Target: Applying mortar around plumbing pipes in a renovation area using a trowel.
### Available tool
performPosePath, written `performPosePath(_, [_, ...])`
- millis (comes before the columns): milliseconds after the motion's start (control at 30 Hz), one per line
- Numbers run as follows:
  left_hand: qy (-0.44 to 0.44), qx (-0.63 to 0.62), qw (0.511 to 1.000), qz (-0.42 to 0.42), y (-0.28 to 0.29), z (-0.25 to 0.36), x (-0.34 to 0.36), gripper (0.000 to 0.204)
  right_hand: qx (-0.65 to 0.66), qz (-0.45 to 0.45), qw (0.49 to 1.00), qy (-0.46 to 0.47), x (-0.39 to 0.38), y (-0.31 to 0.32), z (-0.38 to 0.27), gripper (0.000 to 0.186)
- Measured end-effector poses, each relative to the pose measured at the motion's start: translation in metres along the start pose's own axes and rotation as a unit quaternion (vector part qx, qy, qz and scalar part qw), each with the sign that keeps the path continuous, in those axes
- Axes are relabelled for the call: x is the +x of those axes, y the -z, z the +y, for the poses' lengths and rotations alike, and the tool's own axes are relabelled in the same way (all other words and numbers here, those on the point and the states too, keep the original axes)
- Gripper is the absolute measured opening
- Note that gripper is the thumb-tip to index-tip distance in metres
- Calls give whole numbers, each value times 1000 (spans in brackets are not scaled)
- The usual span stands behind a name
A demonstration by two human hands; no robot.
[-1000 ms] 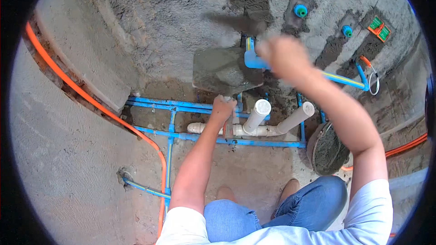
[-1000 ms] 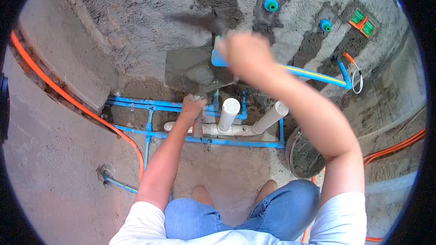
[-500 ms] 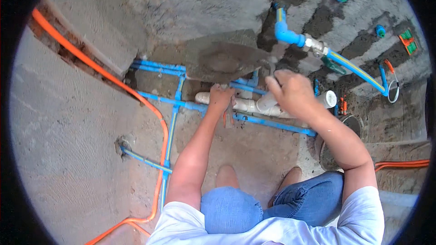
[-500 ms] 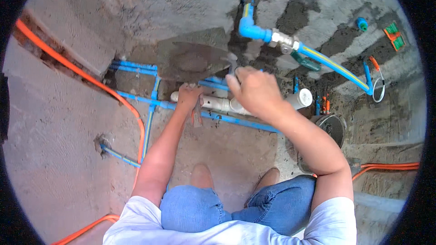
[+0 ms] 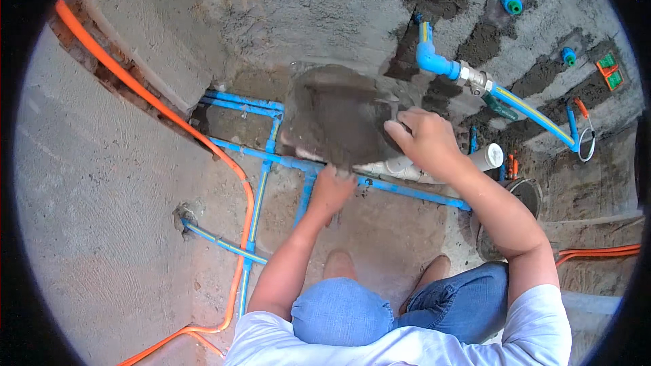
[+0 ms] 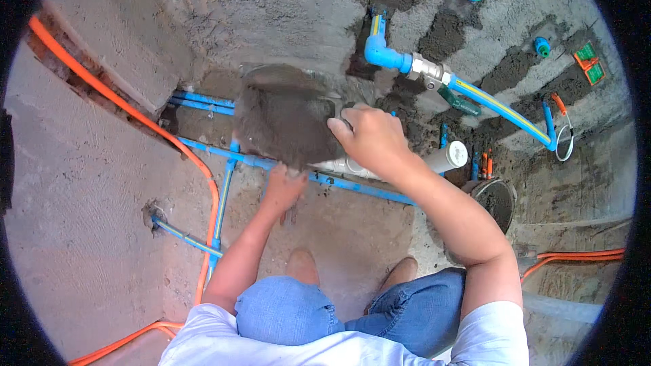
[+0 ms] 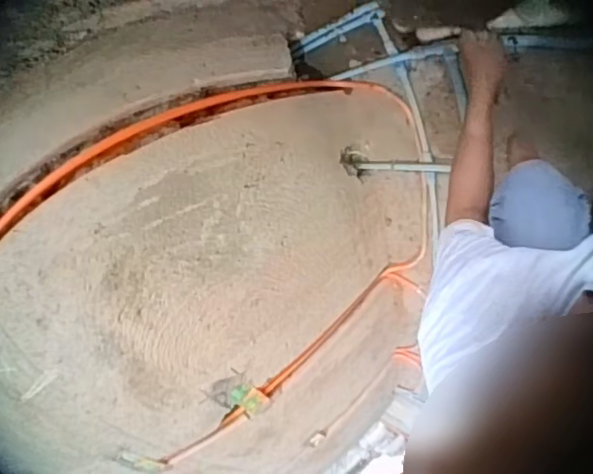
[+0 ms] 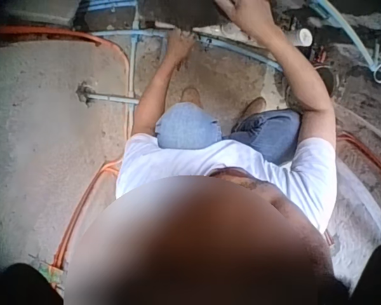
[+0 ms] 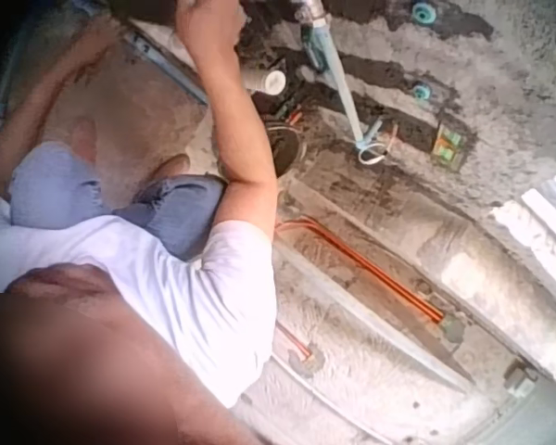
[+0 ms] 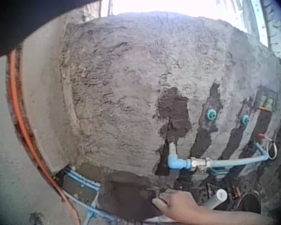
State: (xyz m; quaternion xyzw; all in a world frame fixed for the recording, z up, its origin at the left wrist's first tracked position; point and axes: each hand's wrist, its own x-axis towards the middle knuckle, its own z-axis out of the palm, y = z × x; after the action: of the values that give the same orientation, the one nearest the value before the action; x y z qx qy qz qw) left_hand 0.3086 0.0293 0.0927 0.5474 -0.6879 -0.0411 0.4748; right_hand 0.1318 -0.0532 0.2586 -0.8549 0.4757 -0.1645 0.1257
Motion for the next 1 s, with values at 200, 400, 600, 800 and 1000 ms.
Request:
performPosePath(200, [429,-318,842,-83,22,-11,21,19,-3,89,996,-23,3,24,13,32])
performPosePath(400, [416,-263,865,-99,44,-3,28,18,-104,167,977,88,8,25,11,27])
performPosePath(600, [443,-336,828,-77,67,30,49,24,-167,184,953,174,9,21,29,23])
performPosePath(800, [460,-326,823,-67,84,57,65,26,-185,190,951,158,-2,29,34,21])
performPosePath(1000, [420,-272,856,-130,60,76,35,25,-114,203,964,128,-8,29,24,21])
